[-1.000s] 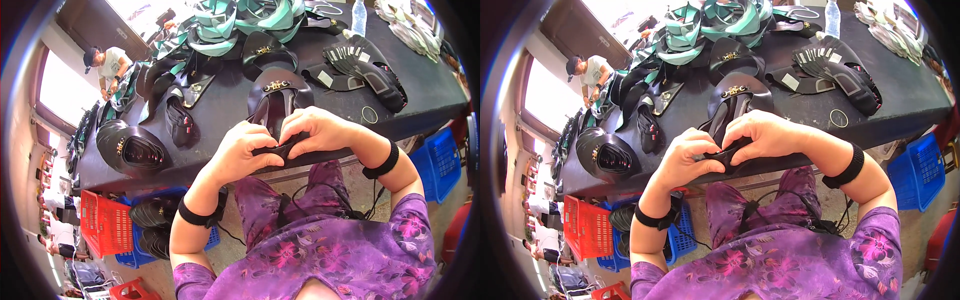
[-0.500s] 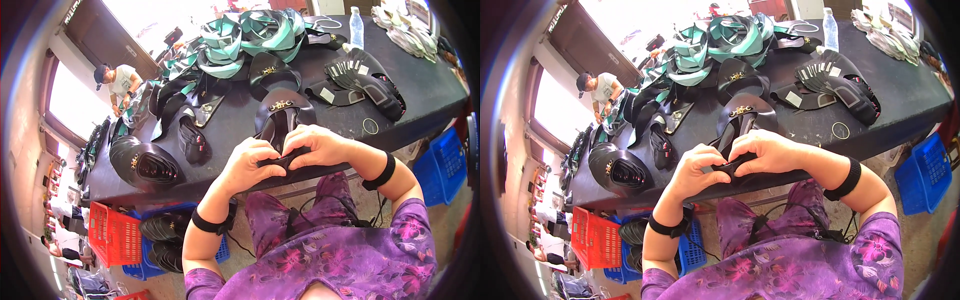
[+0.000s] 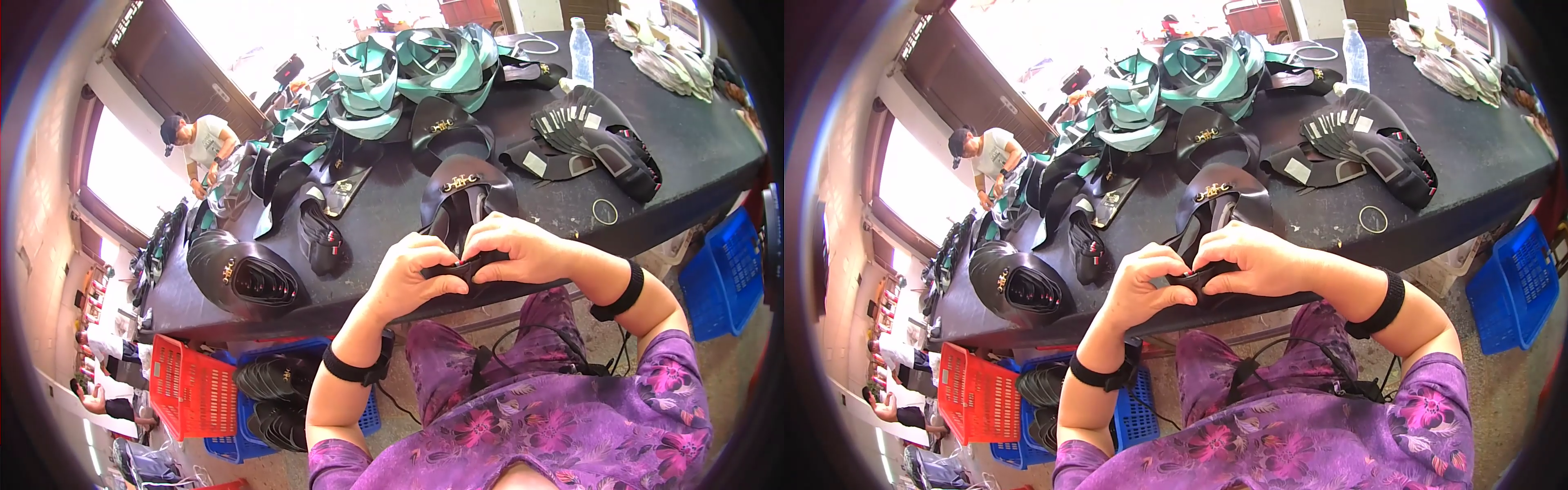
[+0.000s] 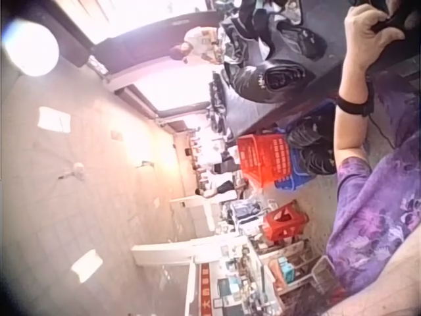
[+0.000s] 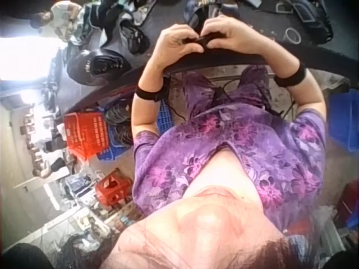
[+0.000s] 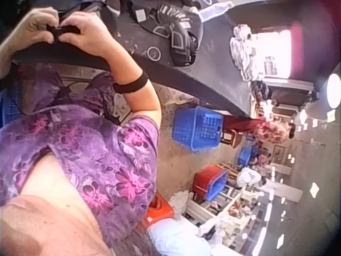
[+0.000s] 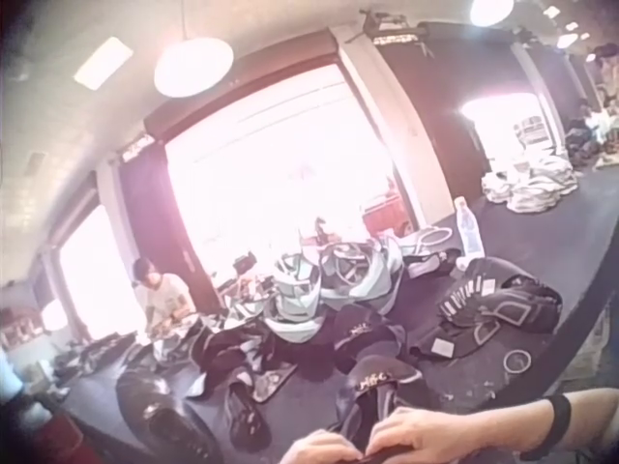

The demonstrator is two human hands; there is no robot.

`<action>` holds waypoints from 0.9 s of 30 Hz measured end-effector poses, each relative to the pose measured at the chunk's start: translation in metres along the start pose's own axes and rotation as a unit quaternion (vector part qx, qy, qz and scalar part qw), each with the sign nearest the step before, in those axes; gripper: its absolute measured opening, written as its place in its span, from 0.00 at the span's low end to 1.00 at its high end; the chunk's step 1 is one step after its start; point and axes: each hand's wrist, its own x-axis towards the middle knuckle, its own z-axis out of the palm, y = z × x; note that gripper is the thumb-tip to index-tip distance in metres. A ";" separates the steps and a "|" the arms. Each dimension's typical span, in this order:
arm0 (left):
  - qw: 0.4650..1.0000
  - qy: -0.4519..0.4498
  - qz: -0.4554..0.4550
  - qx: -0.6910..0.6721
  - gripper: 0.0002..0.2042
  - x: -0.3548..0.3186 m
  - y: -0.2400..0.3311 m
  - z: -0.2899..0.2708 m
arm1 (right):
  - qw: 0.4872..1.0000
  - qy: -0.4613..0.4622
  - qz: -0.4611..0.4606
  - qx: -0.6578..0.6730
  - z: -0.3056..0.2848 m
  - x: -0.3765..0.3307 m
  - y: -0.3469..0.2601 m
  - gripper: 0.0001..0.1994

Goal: Assembling and checking black shoe uppers with gold hardware at a manufacturing station.

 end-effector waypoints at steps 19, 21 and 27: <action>0.999 -0.003 0.001 -0.053 0.13 0.002 0.001 0.004 | 0.999 0.009 0.012 0.032 0.000 -0.002 0.002 0.13; 0.997 -0.010 -0.012 -0.076 0.12 0.003 0.001 0.004 | 0.999 0.011 0.019 0.042 0.000 -0.002 0.001 0.13; 0.993 -0.014 -0.047 -0.106 0.11 0.001 0.002 0.003 | 0.999 0.022 0.013 0.042 0.001 0.001 0.002 0.13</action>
